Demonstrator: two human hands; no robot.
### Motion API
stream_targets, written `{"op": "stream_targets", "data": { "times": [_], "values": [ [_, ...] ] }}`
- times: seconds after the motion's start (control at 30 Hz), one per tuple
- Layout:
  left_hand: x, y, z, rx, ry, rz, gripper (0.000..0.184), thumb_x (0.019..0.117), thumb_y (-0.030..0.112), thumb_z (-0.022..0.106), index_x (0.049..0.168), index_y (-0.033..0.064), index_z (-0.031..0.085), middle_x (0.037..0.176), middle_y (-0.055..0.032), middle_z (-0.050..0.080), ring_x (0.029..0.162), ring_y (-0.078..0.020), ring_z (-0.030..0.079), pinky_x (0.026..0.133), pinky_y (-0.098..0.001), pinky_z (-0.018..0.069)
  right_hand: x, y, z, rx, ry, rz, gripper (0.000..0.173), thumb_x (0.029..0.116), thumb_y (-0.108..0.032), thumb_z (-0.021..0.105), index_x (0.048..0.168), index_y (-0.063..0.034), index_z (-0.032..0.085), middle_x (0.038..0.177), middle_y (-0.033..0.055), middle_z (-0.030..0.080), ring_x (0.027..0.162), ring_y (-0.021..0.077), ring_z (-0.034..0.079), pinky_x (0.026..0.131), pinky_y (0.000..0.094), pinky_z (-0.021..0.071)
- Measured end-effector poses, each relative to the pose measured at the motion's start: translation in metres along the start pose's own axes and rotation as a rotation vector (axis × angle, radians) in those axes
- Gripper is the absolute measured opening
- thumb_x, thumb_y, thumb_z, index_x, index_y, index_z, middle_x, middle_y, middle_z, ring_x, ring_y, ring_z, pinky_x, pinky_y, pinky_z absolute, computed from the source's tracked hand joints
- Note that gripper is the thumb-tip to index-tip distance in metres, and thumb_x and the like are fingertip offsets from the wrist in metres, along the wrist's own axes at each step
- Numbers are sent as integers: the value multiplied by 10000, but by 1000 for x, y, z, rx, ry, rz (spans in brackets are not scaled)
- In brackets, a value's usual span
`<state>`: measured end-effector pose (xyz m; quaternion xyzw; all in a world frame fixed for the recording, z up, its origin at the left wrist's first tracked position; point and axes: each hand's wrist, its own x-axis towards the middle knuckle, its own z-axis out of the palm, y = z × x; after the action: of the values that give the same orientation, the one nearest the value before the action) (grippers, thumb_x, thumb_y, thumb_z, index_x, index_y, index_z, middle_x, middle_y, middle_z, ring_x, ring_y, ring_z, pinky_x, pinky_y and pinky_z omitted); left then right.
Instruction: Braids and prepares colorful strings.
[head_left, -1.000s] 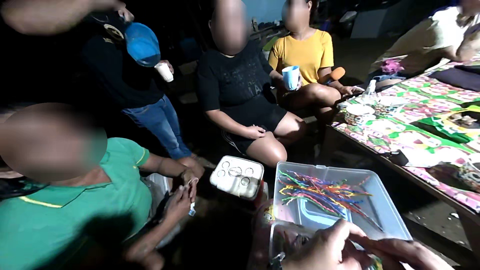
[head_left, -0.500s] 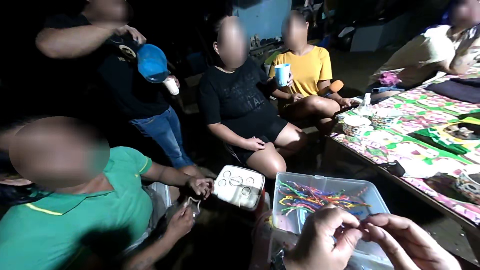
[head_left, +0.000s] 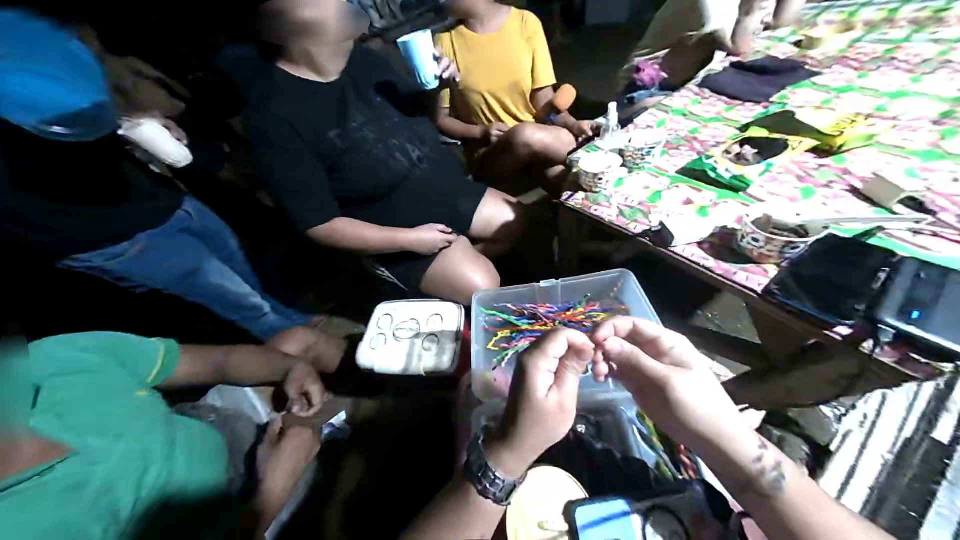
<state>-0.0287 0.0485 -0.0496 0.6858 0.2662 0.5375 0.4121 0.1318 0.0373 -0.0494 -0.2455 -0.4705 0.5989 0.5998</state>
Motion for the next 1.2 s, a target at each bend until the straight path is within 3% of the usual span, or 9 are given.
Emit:
{"op": "stream_targets", "data": {
  "times": [0.2, 0.37, 0.5, 0.57, 0.7, 0.83, 0.93, 1.07, 1.2],
  "values": [
    [11, 15, -18, 318, -171, 95, 201, 1018, 113, 584, 926, -30, 691, 870, -74, 661, 837, -62, 624, 785, -200, 528, -3, 2, -8, -224, -36, -144, 84, 998, -205, 653, 1056, -186, 711, 934, -80, 716, 798, 29, 679, 739, 214, 595],
    [11, 23, -26, 838, -280, 254, 177, 980, 196, 645, 866, 89, 729, 809, -35, 674, 800, -163, 665, 738, -298, 552, -2, 2, -22, -461, -85, -73, 94, 966, -219, 669, 976, -140, 720, 922, -65, 689, 795, 23, 665, 724, 209, 588],
    [5, 28, -12, 1053, -294, 147, 142, 943, 156, 646, 850, 88, 731, 814, -59, 677, 773, -208, 694, 652, -347, 577, -7, 6, -20, -753, -32, -108, 161, 929, -224, 648, 957, -83, 720, 931, -15, 676, 813, 8, 660, 709, 184, 576],
    [6, 37, -6, 1014, -290, -21, 159, 962, 99, 612, 923, 23, 747, 880, -132, 708, 811, -267, 720, 705, -403, 587, -7, 10, -20, -871, -23, -228, 223, 929, -287, 681, 979, -74, 727, 957, 13, 691, 869, 16, 669, 757, 180, 575],
    [4, 25, -12, 653, -253, -108, 142, 971, 31, 571, 1018, -13, 698, 927, -135, 702, 827, -203, 697, 775, -338, 583, -4, 13, -23, -1006, 21, -485, 178, 960, -297, 664, 913, -135, 722, 911, -12, 695, 934, 46, 642, 854, 188, 523],
    [6, 26, -14, 333, -158, -270, 172, 999, 33, 519, 1057, -26, 670, 852, -65, 678, 698, -69, 631, 663, -228, 536, -11, -2, -6, -1249, 111, -718, 104, 988, -214, 661, 945, -145, 727, 982, 99, 690, 1051, 241, 627, 989, 344, 459],
    [7, 26, -13, -4, -114, -349, 143, 1038, 62, 490, 1070, 28, 626, 848, 50, 626, 625, 34, 541, 543, -134, 448, -11, 5, -7, -1315, 192, -836, 104, 1034, -289, 588, 969, -219, 630, 1068, 13, 573, 1144, 164, 516, 1060, 296, 360],
    [6, 19, -12, -161, -229, -131, 127, 1014, 13, 513, 1045, -5, 635, 922, 28, 674, 719, 63, 563, 624, -115, 458, -12, 3, -15, -1012, 152, -580, 183, 1030, -387, 575, 956, -227, 622, 1071, -43, 581, 1108, 49, 530, 994, 242, 421],
    [10, 20, -18, 62, -378, 64, 164, 960, -72, 525, 1030, -135, 658, 958, -183, 695, 840, -151, 675, 786, -280, 561, -14, 0, -20, -876, -2, -459, 160, 1005, -208, 588, 939, -70, 633, 1077, 63, 564, 1128, 41, 511, 998, 180, 419]
  ]
}}
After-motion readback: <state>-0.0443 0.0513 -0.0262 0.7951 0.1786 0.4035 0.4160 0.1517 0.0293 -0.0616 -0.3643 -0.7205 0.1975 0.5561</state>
